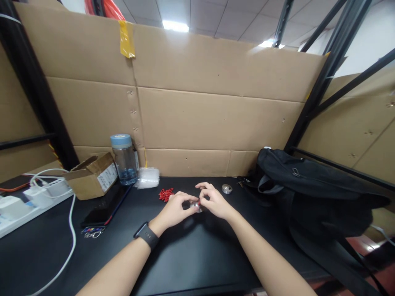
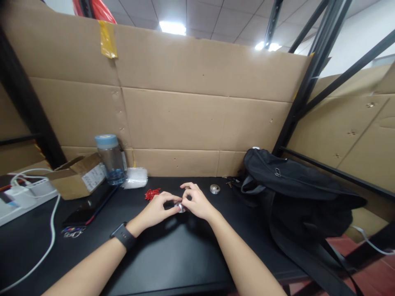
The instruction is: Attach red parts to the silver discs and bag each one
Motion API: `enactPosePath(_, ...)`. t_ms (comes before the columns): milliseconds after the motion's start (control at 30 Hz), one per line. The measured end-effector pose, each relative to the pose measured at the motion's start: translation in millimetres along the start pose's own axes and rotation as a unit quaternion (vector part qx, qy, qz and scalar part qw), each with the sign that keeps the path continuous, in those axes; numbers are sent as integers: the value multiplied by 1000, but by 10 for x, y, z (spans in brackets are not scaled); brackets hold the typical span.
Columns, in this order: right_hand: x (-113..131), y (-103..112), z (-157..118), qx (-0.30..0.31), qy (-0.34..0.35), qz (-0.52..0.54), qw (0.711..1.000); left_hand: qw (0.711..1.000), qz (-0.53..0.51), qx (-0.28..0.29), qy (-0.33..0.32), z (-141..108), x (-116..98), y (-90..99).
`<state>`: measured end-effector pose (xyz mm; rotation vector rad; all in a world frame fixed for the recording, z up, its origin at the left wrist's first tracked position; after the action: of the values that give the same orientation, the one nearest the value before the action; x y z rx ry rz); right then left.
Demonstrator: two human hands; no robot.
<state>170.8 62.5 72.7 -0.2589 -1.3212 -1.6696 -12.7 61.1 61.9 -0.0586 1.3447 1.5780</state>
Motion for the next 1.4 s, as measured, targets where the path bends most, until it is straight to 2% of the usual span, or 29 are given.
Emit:
enactPosePath(167,-117,208,-3,-25,-17,-35,999,999,31,-23,-8,9,66,4)
enactPosePath(300,-259,323,-30,-4,-54,-111,992,998,47,-31,13,16,185,-13)
enactPosePath(467,-404,309,-41,31,-71,-134,988,998,56,-12,9,-5,236,-78)
enactPosePath(633,-466,306,-43,27,-64,-125,990,997,72,2,-2,-11,198,-91)
enactPosePath(700,-463,322,-48,25,-71,-124,989,994,108,-17,2,13,232,13)
enactPosePath(767,-436,337,-52,25,-69,-118,990,984,165,-61,24,37,328,213)
enactPosePath(900,-374,350,-54,27,-72,-104,992,938,256,-187,143,-26,689,745)
enactPosePath(1000,-354,351,-54,31,-74,-101,992,909,293,-194,225,-148,977,973)
enactPosePath(1133,-362,359,-56,30,-74,-100,992,904,293,-164,265,-244,1178,1017)
enactPosePath(1267,-376,376,-57,30,-76,-98,992,911,267,-188,252,-236,1161,1020)
enactPosePath(1400,-385,388,-58,30,-76,-97,992,906,259,-219,253,-232,1111,1083)
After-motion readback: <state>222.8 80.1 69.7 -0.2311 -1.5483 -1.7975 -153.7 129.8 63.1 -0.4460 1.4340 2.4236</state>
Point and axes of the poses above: each hand's wrist, its own z-axis towards the middle knuckle, its own y-axis out of the back of the hand, x = y × z, the point moved 3 cm from there along z, towards the middle knuckle
